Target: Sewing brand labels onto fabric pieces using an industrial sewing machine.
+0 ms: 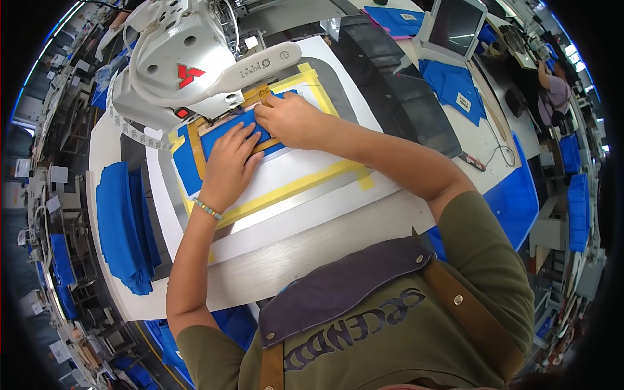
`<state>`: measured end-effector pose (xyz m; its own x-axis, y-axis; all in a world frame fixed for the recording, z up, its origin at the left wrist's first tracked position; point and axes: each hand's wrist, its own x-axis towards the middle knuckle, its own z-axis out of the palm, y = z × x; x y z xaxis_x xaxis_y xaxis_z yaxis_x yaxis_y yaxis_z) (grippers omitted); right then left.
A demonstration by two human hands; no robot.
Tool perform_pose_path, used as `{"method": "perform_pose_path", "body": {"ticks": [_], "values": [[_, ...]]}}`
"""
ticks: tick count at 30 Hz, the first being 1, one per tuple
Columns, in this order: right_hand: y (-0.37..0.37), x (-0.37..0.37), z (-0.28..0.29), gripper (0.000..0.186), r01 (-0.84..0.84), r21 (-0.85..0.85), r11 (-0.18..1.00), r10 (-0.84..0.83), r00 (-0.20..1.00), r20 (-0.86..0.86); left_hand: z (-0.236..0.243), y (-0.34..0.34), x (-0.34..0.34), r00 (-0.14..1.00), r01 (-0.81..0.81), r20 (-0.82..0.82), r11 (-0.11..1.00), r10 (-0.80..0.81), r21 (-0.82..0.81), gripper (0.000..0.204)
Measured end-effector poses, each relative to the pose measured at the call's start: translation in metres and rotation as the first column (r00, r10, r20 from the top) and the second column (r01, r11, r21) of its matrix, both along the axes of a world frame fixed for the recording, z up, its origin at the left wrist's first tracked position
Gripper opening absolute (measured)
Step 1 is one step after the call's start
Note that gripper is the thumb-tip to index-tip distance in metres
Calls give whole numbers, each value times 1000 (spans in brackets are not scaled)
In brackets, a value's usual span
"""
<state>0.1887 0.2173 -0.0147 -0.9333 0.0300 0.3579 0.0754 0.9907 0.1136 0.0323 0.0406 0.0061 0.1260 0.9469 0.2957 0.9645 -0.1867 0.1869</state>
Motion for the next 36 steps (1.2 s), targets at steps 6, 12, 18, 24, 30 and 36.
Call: {"method": "perform_pose_path", "body": {"ticks": [6,12,18,24,30,36], "values": [[-2,-6,5,26,-52,-98,994,49,998,-30,0,-7,-6,1000,-22,-19,1000,22,-4,40],[25,35,27,24,76,-272,959,-66,997,46,3,-29,-24,996,-80,-38,997,80,1,39],[9,50,34,28,-77,-390,917,87,996,7,3,-35,-34,997,-79,20,997,78,18,37],[-32,29,8,28,-211,-342,916,209,977,-45,-9,-21,-32,999,17,47,999,-15,-45,46],[-31,32,5,28,-220,-199,955,206,974,-90,-7,-18,-38,997,42,65,995,-37,-89,47],[-35,32,5,28,-202,-214,956,184,978,-100,-2,-12,-44,993,79,101,991,-69,-104,46]]}}
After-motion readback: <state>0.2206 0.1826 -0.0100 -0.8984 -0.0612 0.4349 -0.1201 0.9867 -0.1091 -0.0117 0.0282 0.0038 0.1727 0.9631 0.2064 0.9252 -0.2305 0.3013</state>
